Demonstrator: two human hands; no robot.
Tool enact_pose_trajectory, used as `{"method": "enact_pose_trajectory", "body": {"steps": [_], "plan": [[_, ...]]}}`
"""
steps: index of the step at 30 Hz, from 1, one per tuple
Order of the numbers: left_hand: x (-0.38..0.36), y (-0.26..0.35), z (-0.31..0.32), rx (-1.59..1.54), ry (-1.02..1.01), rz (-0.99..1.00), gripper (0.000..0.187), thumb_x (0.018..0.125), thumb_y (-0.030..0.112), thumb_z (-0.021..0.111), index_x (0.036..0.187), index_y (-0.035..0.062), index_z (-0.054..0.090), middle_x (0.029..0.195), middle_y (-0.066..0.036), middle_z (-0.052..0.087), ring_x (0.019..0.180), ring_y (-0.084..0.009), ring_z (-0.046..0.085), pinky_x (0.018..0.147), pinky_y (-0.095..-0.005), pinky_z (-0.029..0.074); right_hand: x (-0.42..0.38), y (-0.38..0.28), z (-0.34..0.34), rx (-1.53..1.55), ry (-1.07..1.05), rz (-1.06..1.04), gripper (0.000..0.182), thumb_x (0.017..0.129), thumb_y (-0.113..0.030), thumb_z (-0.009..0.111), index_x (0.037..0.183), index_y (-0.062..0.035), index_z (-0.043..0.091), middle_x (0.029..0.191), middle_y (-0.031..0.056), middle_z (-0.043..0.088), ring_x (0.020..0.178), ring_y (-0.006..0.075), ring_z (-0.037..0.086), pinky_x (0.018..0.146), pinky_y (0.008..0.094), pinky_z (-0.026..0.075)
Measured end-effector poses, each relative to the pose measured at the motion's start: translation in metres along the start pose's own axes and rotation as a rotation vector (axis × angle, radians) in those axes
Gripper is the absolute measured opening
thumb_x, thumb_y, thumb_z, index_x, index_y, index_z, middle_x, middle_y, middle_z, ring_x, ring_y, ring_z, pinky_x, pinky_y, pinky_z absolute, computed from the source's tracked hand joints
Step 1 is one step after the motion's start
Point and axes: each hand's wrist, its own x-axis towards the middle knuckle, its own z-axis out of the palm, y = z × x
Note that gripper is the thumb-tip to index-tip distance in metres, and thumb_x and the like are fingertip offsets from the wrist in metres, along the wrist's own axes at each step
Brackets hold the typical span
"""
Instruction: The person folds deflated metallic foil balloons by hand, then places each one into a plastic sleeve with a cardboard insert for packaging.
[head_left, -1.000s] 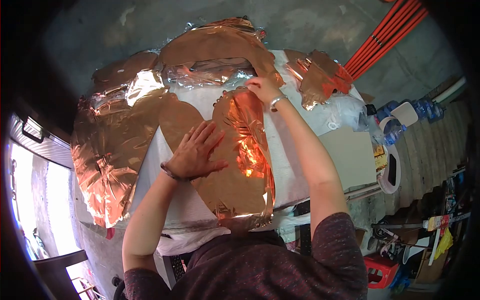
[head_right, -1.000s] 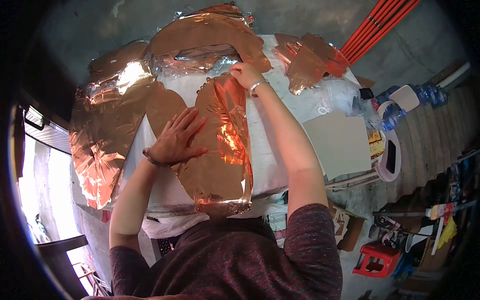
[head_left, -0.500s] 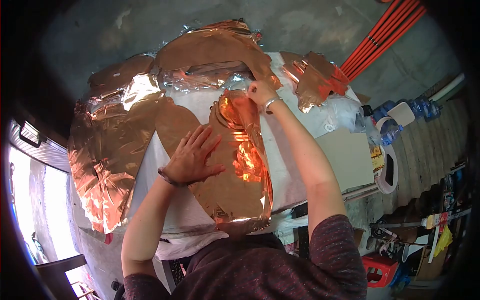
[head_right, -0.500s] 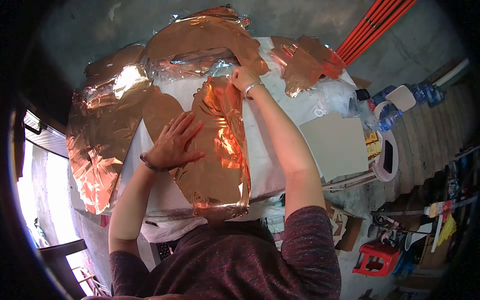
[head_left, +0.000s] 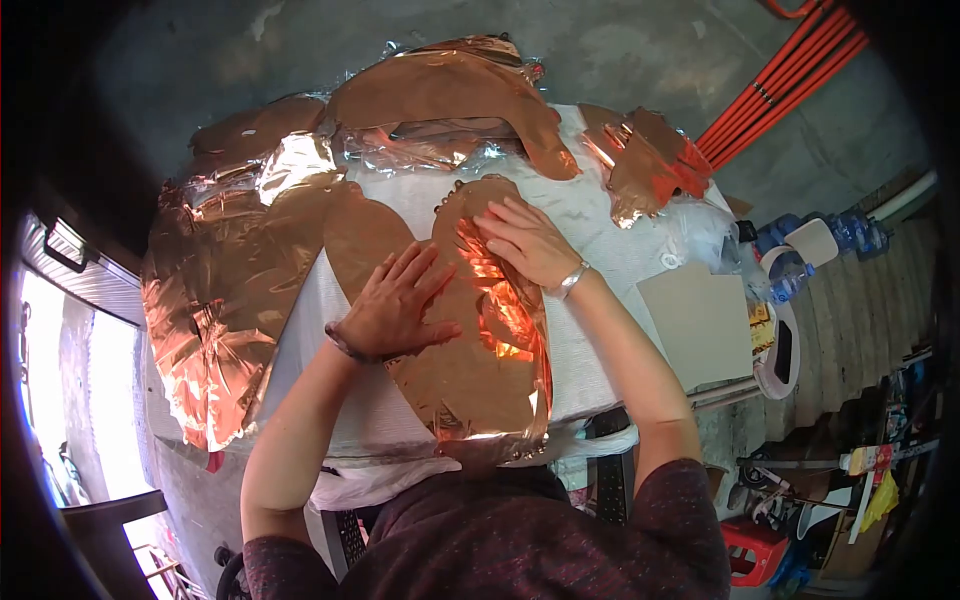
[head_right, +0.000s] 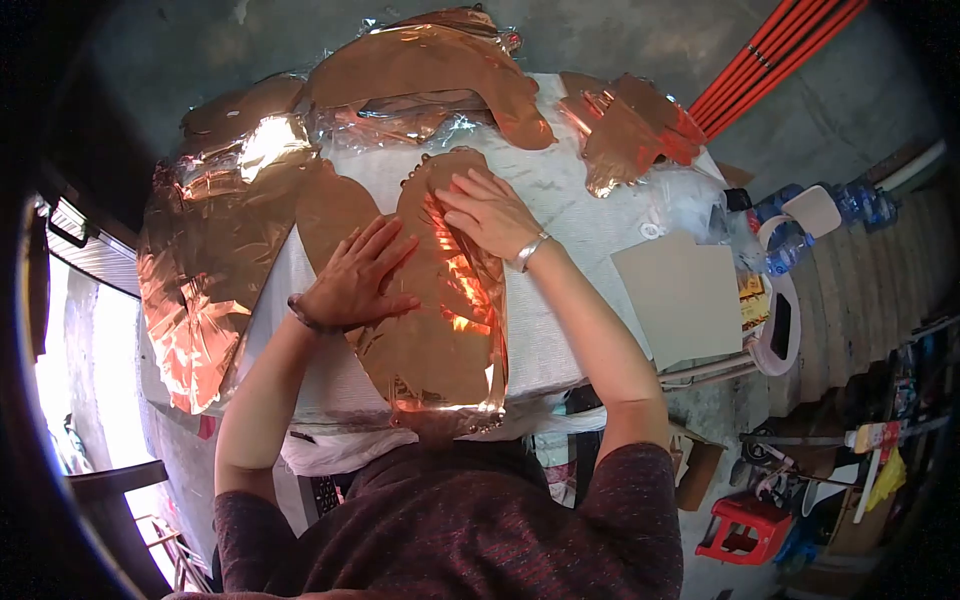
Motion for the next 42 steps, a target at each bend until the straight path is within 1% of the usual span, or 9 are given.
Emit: {"method": "enact_pose_trajectory", "body": {"steps": [1,4,11,16,22,26,35,38,42], "plan": [[0.001,0.001,-0.001,-0.001,-0.004,-0.003,0.080,0.079,0.063,0.061,0.142,0.0157,0.043,0.147,-0.019,0.036,0.137,-0.0384,0.032,0.112,-0.0501,0.027,0.002,-0.003,-0.001,-0.004,-0.108,0.048,0.045,0.100,-0.041,0.040,0.137,-0.0184,0.052,0.148,0.0126,0.040,0.142,0.0278,0.028,0.115,0.0429,0.018],[0.001,0.003,-0.004,-0.003,-0.043,-0.033,0.081,0.079,0.064,0.061,0.142,0.0166,0.042,0.147,-0.019,0.036,0.137,-0.0391,0.032,0.112,-0.0507,0.027,0.005,-0.006,0.007,-0.083,-0.174,0.104,0.046,0.101,-0.043,0.036,0.138,-0.0209,0.050,0.150,0.0109,0.038,0.142,0.0259,0.027,0.116,0.0429,0.017],[0.001,0.003,-0.005,-0.009,-0.078,-0.031,0.082,0.080,0.061,0.062,0.145,0.0166,0.038,0.149,-0.019,0.033,0.140,-0.0383,0.028,0.111,-0.0532,0.027,0.003,-0.006,0.010,-0.080,-0.137,0.126,0.046,0.100,-0.042,0.035,0.138,-0.0206,0.050,0.150,0.0099,0.039,0.142,0.0232,0.028,0.116,0.0435,0.016],[0.001,0.003,-0.005,0.018,-0.083,-0.034,0.082,0.080,0.061,0.063,0.145,0.0162,0.038,0.149,-0.019,0.033,0.139,-0.0380,0.029,0.111,-0.0526,0.027,0.015,0.005,0.008,-0.078,-0.078,0.045,0.036,0.097,-0.030,0.047,0.127,-0.0157,0.060,0.139,0.0097,0.050,0.128,0.0260,0.045,0.111,0.0413,0.027],[0.002,0.005,-0.007,0.009,-0.079,-0.033,0.081,0.080,0.060,0.064,0.144,0.0160,0.039,0.148,-0.019,0.034,0.139,-0.0382,0.029,0.111,-0.0519,0.027,0.034,0.018,0.001,0.029,-0.032,-0.027,0.030,0.089,-0.020,0.055,0.117,-0.0117,0.066,0.122,0.0069,0.058,0.115,0.0257,0.050,0.098,0.0379,0.040],[0.002,0.005,-0.007,0.007,-0.067,-0.017,0.081,0.079,0.059,0.065,0.144,0.0158,0.040,0.148,-0.018,0.034,0.139,-0.0385,0.030,0.111,-0.0517,0.028,0.042,0.027,-0.005,0.007,-0.163,-0.010,0.034,0.090,-0.020,0.055,0.122,-0.0106,0.062,0.130,0.0090,0.055,0.117,0.0282,0.051,0.101,0.0369,0.040],[0.005,0.009,-0.011,0.051,-0.082,-0.017,0.079,0.080,0.060,0.062,0.141,0.0137,0.044,0.147,-0.018,0.036,0.137,-0.0384,0.032,0.110,-0.0507,0.029,0.046,0.037,0.001,-0.003,-0.065,-0.122,0.043,0.088,-0.040,0.057,0.125,-0.0179,0.061,0.141,0.0076,0.048,0.132,0.0260,0.040,0.110,0.0413,0.030],[0.006,0.009,-0.010,0.051,-0.079,-0.017,0.079,0.079,0.059,0.064,0.141,0.0138,0.044,0.147,-0.018,0.036,0.137,-0.0384,0.033,0.109,-0.0505,0.030,0.056,0.039,-0.006,0.020,-0.192,-0.045,0.050,0.089,-0.046,0.055,0.129,-0.0179,0.058,0.144,0.0086,0.045,0.136,0.0257,0.036,0.111,0.0397,0.028],[0.006,0.009,-0.010,0.060,-0.098,-0.030,0.081,0.078,0.056,0.067,0.143,0.0147,0.042,0.149,-0.017,0.034,0.138,-0.0377,0.031,0.110,-0.0507,0.030,0.068,0.052,0.006,-0.082,-0.140,-0.089,0.058,0.091,-0.051,0.051,0.138,-0.0178,0.050,0.146,0.0143,0.042,0.137,0.0288,0.036,0.112,0.0418,0.026]]}}
